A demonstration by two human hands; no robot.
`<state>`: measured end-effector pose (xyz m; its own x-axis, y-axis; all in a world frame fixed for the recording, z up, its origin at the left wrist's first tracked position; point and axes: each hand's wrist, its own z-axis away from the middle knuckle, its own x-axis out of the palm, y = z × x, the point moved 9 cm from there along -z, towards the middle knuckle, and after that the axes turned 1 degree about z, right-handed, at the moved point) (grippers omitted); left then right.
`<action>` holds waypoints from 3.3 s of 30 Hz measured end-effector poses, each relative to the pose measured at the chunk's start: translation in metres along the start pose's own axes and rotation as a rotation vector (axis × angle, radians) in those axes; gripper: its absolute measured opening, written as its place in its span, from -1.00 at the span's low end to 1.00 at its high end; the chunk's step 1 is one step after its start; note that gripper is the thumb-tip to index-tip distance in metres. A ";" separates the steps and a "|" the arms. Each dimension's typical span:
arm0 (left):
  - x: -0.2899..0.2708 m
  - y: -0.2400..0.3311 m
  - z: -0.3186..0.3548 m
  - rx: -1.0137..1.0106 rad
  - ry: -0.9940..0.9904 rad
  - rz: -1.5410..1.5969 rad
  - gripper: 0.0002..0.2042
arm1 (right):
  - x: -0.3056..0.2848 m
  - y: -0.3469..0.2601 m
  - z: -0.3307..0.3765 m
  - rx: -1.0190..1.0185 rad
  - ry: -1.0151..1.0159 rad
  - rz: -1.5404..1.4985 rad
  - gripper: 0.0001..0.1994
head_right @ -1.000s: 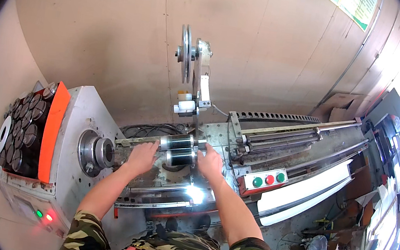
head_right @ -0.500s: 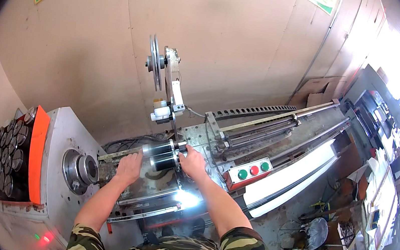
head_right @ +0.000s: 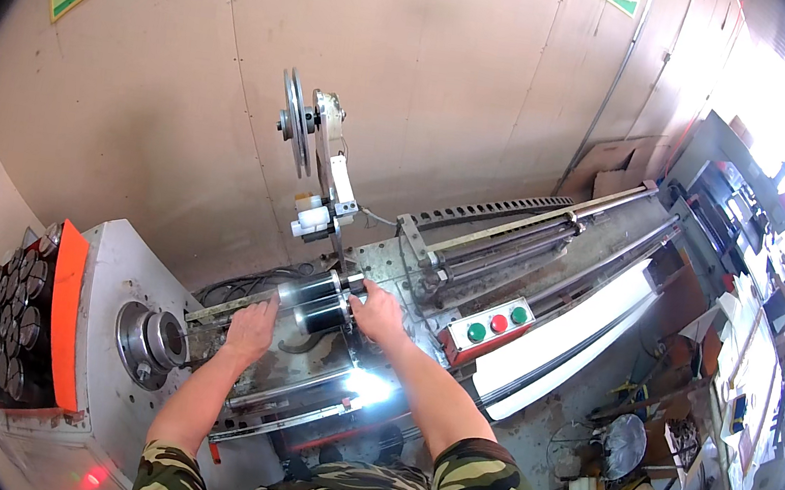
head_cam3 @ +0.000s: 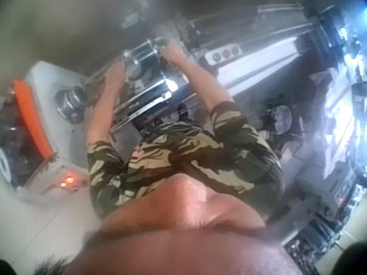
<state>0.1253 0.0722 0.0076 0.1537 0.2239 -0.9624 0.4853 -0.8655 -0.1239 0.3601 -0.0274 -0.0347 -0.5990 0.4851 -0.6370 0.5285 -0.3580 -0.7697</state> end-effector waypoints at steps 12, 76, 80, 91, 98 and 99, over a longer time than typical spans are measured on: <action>0.007 0.002 0.003 0.005 -0.031 -0.002 -0.49 | -0.003 0.000 0.007 -0.013 0.028 0.020 -0.46; 0.038 0.006 0.013 0.098 0.064 0.003 -0.54 | 0.002 0.016 0.009 -0.011 0.032 0.059 -0.49; 0.026 -0.001 0.010 -0.071 0.026 0.153 -0.62 | 0.004 0.011 0.010 -0.007 0.022 0.021 -0.49; 0.031 -0.017 0.004 -0.503 -0.073 0.265 -0.65 | 0.003 0.007 0.013 0.080 -0.105 -0.045 -0.50; 0.031 -0.015 -0.001 -0.585 -0.155 0.296 -0.62 | 0.005 0.007 0.011 0.081 -0.169 -0.039 -0.48; 0.035 -0.016 -0.001 -0.568 -0.180 0.287 -0.62 | 0.004 0.007 0.011 0.069 -0.138 -0.040 -0.49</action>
<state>0.1237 0.0947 -0.0236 0.2223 -0.1011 -0.9697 0.8325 -0.4979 0.2427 0.3555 -0.0367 -0.0431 -0.6983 0.3873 -0.6020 0.4628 -0.3973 -0.7925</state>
